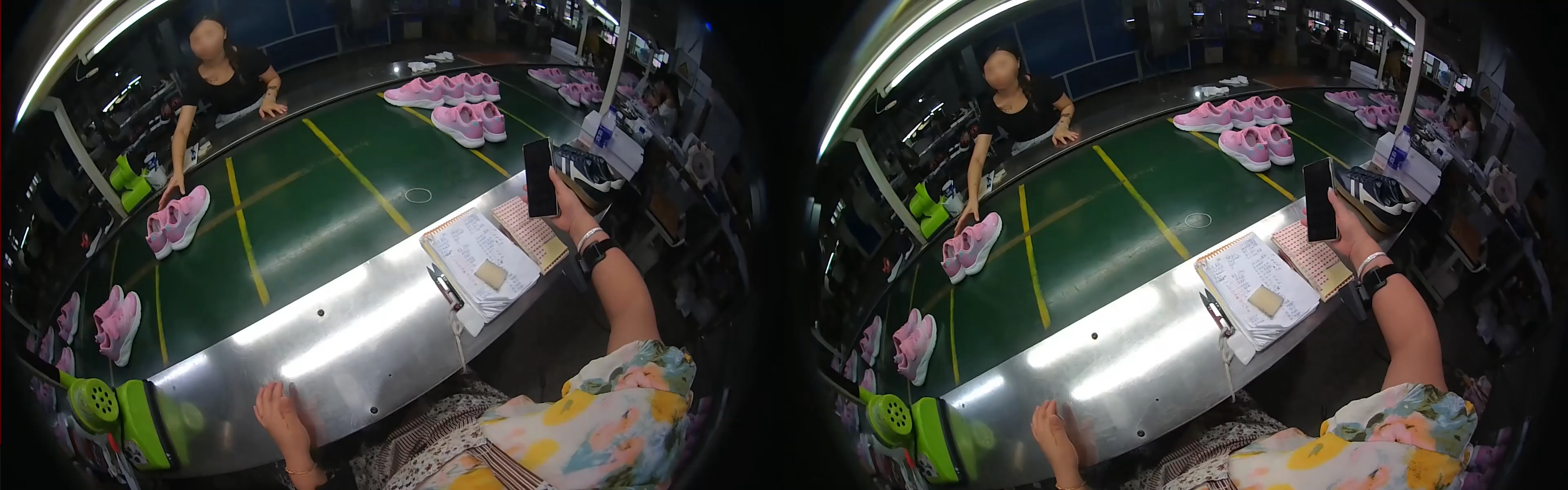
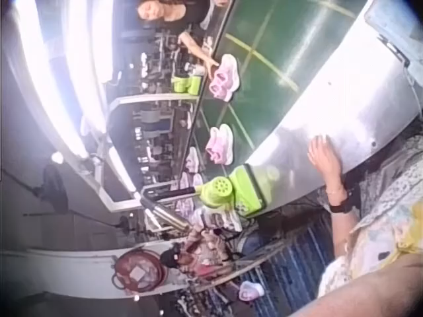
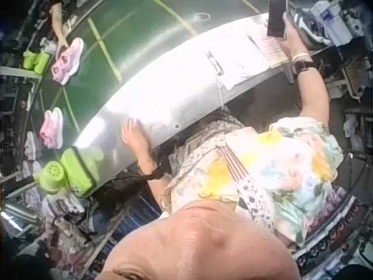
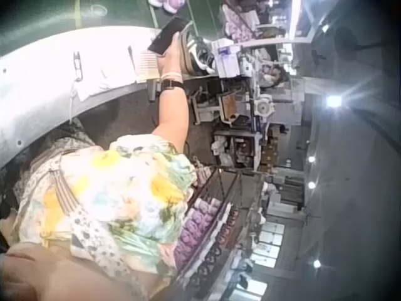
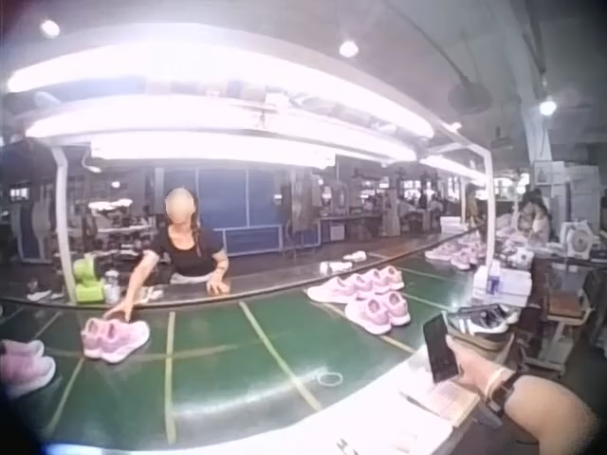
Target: Inspecting pink and white shoes on a conveyor belt in a manufacturing facility.
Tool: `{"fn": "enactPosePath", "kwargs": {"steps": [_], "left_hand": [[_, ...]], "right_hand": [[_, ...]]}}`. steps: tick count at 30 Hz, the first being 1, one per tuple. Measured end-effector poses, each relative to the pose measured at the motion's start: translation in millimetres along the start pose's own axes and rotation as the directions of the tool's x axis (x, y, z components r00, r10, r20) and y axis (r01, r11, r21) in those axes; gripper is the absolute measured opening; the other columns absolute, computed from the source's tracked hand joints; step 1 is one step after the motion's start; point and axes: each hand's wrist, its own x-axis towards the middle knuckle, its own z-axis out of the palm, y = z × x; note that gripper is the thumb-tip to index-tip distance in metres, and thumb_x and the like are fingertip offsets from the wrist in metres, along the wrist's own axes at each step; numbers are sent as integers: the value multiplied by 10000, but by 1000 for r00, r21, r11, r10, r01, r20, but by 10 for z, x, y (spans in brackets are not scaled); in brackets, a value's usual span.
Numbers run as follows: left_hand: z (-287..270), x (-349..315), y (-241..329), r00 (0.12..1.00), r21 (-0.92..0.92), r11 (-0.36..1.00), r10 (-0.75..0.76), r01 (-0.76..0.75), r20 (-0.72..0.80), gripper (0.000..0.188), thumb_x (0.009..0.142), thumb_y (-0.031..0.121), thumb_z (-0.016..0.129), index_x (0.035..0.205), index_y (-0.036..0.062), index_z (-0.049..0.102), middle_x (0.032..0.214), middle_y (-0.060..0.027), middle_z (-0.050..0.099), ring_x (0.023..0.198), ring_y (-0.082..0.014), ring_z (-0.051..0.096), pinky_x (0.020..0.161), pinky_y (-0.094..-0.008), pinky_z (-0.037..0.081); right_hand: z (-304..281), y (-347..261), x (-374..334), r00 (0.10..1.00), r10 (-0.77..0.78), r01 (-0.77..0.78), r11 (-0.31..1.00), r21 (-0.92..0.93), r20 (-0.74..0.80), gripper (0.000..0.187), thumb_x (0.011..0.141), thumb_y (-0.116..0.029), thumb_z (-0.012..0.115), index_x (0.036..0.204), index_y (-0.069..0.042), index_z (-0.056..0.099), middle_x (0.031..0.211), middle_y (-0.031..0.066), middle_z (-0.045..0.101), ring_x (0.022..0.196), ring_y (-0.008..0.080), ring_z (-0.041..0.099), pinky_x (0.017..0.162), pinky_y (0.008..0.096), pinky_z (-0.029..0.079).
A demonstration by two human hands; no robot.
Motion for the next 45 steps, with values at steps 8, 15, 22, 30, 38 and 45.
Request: {"fn": "enactPosePath", "kwargs": {"steps": [8,15,22,30,38,45], "left_hand": [[-369,139,-417,991,9,1000,-14,15,-136,388,970,253,351,1090,-40,576,1183,-199,537,1199,-363,401,1007,-439,299],[-676,41,-1122,941,96,979,-143,180,-308,364,961,245,384,1073,-34,587,1160,-202,548,1171,-364,422,995,-446,309],[-939,68,-1358,889,297,900,-175,319,-424,327,905,298,490,1086,52,607,1180,-138,545,1184,-331,417,1014,-493,255],[-986,-112,-1495,810,199,881,-277,429,-517,343,852,358,557,1074,103,614,1174,-143,540,1171,-307,438,1016,-503,251],[-939,1,-1332,852,253,870,-287,423,-437,424,846,421,539,1111,95,596,1237,-172,480,1198,-324,401,1018,-531,221],[-1071,-15,-1291,870,283,849,-338,447,-359,448,845,472,531,1111,120,615,1224,-168,472,1180,-322,401,1016,-535,190]], "right_hand": [[-869,-465,77,983,-107,-74,511,-856,-149,342,777,-158,691,1054,18,594,936,67,632,860,167,591,744,288,462],[-251,-94,537,910,-405,-182,-191,-965,-92,540,720,-104,689,1222,-73,493,1027,211,600,973,356,572,870,366,450],[1904,361,651,810,-174,573,37,-818,560,543,742,-36,642,1250,-63,452,1181,143,539,1117,262,520,936,359,413],[5342,1728,-643,76,227,944,297,-143,971,501,787,-130,655,1241,-69,450,1145,148,519,1092,296,512,945,372,409],[7592,3053,-1174,-121,130,971,222,90,984,511,791,-142,615,1261,-68,428,1184,174,498,1087,345,508,922,393,430],[9011,3863,-1447,-172,10,963,214,166,985,490,815,-168,559,1269,-51,415,1174,217,491,1004,371,557,873,415,452]]}}
